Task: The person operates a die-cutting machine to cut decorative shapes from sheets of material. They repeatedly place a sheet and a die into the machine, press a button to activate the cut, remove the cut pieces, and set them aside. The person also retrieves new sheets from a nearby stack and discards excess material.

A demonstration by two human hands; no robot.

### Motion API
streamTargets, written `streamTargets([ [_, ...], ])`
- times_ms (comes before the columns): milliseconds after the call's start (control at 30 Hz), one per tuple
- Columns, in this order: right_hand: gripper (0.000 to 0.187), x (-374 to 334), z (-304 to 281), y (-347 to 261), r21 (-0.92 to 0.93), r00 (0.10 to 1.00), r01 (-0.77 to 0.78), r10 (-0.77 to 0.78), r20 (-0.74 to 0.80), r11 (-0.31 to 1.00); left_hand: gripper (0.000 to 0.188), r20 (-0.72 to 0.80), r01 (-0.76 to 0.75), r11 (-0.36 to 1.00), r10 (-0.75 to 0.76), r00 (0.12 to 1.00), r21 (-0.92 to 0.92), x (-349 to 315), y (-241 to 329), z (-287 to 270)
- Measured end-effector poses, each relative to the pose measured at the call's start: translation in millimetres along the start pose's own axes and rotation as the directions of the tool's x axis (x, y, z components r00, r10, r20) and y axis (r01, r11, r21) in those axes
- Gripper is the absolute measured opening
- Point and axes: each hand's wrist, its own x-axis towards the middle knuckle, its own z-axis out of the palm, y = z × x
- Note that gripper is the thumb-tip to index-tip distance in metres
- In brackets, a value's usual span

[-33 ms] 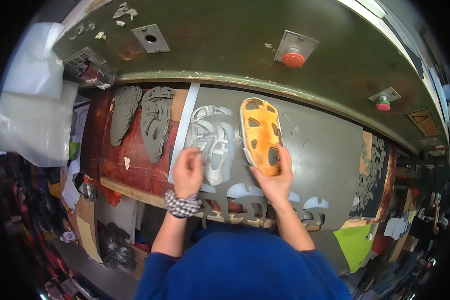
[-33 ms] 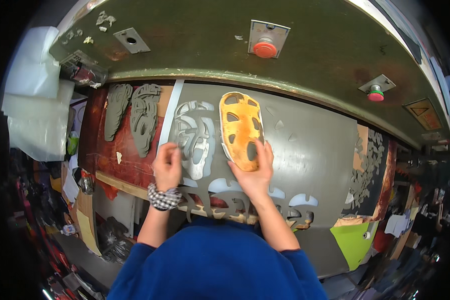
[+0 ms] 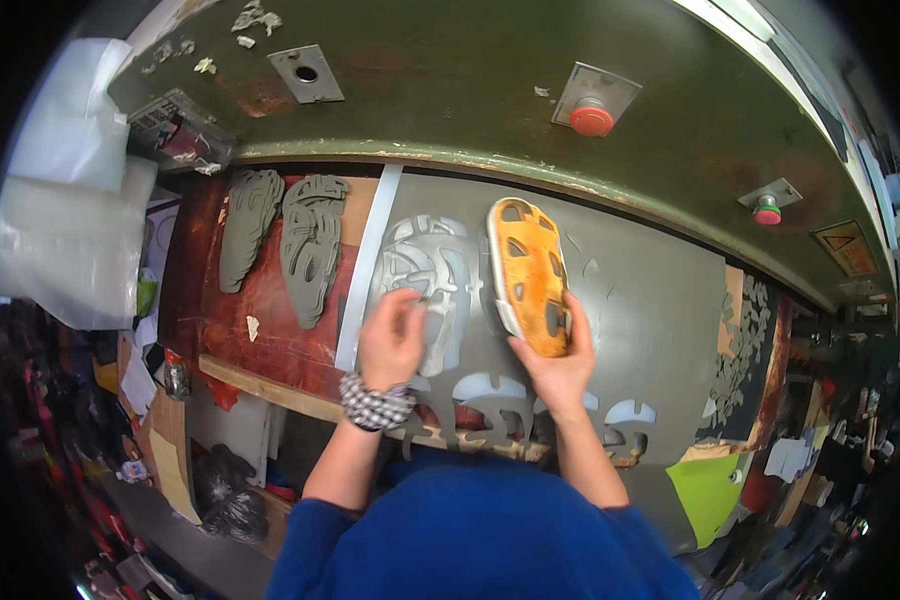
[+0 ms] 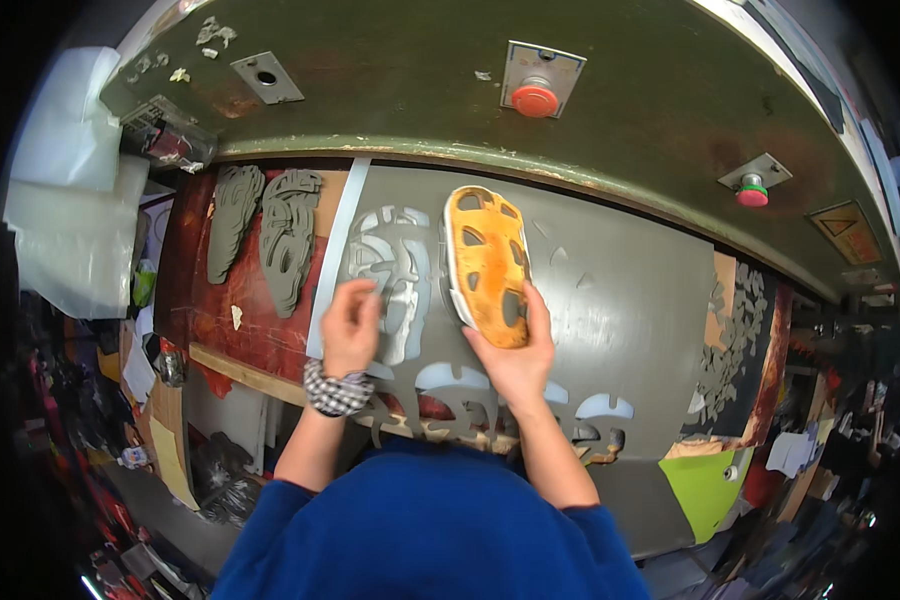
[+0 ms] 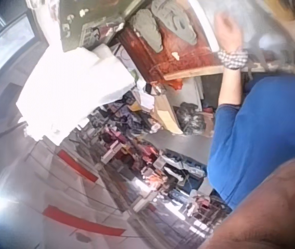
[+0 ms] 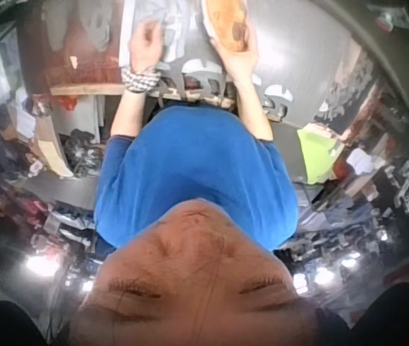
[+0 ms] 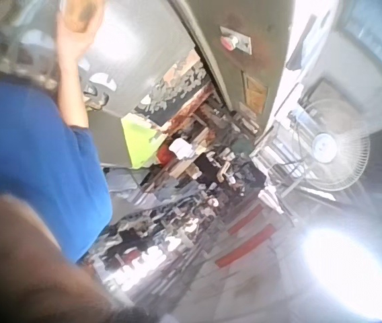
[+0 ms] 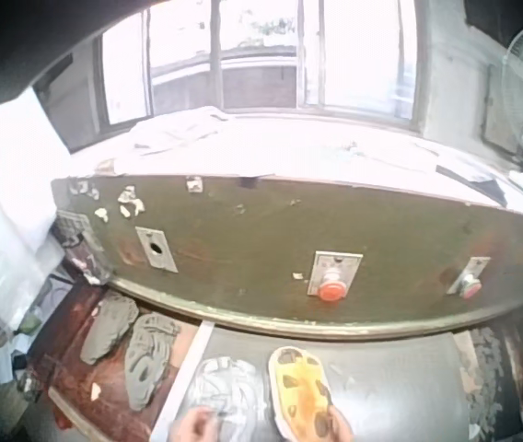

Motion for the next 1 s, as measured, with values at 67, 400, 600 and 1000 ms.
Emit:
streamTargets([
  [67, 0.083, -4, -20, -6, 0.356, 0.992, -0.116, 0.092, 0.083, 0.927, 0.019, 0.087, -0.076, 0.995, 0.081, 0.993, -0.063, 10, 15, 33],
  [400, 0.085, -23, -38, 3, 0.654, 0.977, -0.211, 0.177, 0.119, 0.727, 0.036, 0.189, -0.140, 0.984, 0.159, 0.969, -0.113, 18, 46, 90],
  [600, 0.051, -23, -85, 22, 0.818, 0.989, 0.054, 0.081, -0.122, 0.572, 0.026, 0.148, -0.393, 0.809, 0.366, 0.919, 0.438, 24, -2, 64],
  [1000, 0.070, -144, -219, 53, 0.788, 0.793, 0.479, 0.576, -0.199, -0.387, 0.051, 0.197, -0.585, 0.760, 0.551, 0.811, 0.284, 61, 42, 105],
])
